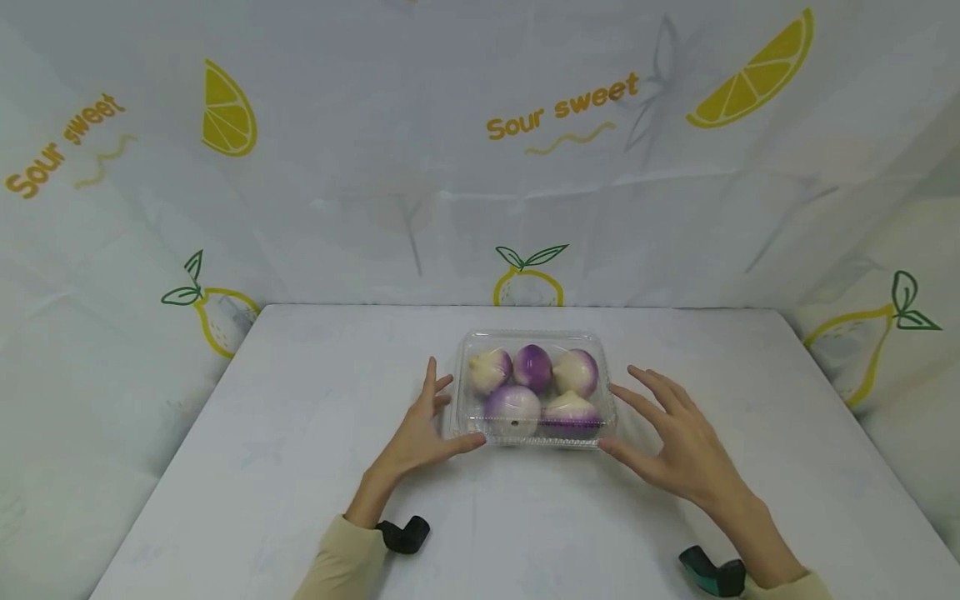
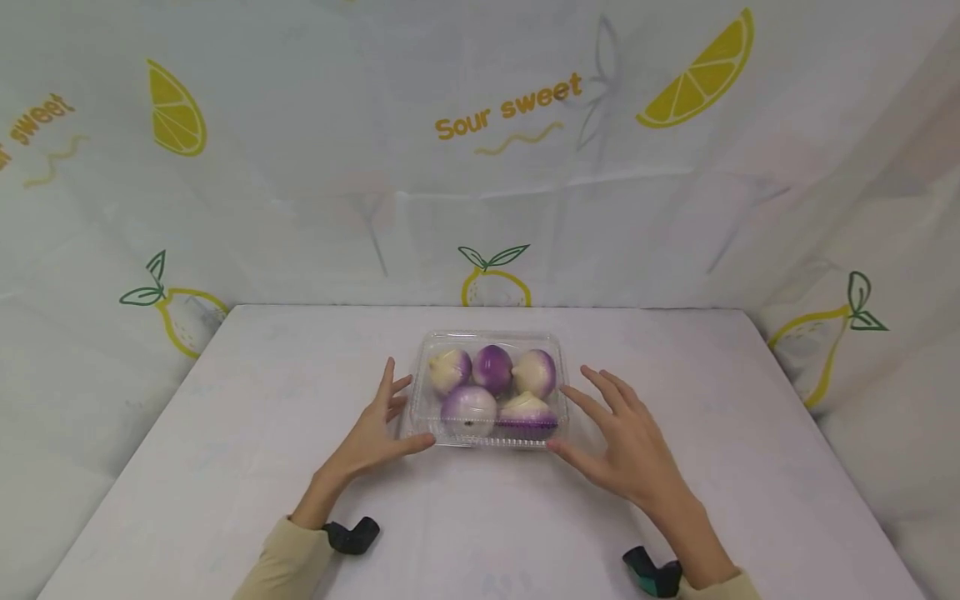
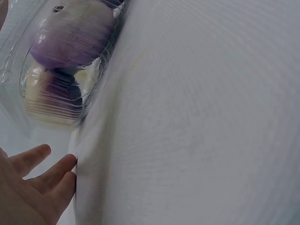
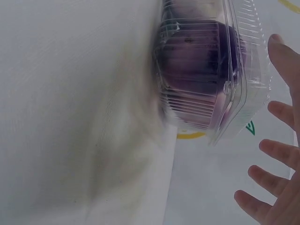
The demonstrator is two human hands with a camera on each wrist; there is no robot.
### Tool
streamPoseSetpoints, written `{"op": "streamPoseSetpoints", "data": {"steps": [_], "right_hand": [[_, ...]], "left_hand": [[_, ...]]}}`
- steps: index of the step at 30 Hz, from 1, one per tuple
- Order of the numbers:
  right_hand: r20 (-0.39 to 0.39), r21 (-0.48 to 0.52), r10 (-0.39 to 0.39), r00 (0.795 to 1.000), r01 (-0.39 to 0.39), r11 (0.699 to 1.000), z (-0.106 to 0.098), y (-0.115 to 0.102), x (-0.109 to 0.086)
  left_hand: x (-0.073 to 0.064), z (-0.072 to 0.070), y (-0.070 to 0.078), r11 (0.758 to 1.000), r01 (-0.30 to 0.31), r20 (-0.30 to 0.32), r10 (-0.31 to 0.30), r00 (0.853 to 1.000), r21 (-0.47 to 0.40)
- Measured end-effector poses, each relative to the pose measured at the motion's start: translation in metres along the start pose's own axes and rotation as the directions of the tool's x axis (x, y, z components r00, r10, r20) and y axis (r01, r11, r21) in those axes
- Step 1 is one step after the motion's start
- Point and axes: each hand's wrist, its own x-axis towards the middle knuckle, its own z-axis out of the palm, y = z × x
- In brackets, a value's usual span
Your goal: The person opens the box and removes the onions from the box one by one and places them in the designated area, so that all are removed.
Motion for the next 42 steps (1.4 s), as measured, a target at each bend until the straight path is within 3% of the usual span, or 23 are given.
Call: {"op": "streamPoseSetpoints", "data": {"steps": [9,26,31,39,42], "right_hand": [[-0.038,0.020,-0.141,0.989,0.142,0.990,0.007,0.000,0.002],[0.007,0.004,-0.173,0.985,0.173,0.985,0.009,-0.001,0.004],[-0.053,-0.030,-0.258,0.965,0.257,0.966,0.010,-0.003,0.007],[-0.158,-0.073,-0.389,0.908,0.382,0.921,0.017,-0.006,0.009],[-0.152,-0.072,-0.389,0.909,0.382,0.921,0.018,-0.009,0.009]], "left_hand": [[0.004,0.008,0.000,1.000,0.005,0.002,-0.005,1.000,0.009],[0.008,0.005,0.002,0.999,-0.024,0.070,0.021,0.997,0.043],[0.007,0.004,0.002,0.997,-0.046,0.093,0.040,0.995,0.062],[0.007,0.002,0.002,0.993,-0.071,0.127,0.059,0.990,0.098],[0.007,0.001,0.001,0.993,-0.071,0.140,0.057,0.989,0.098]]}}
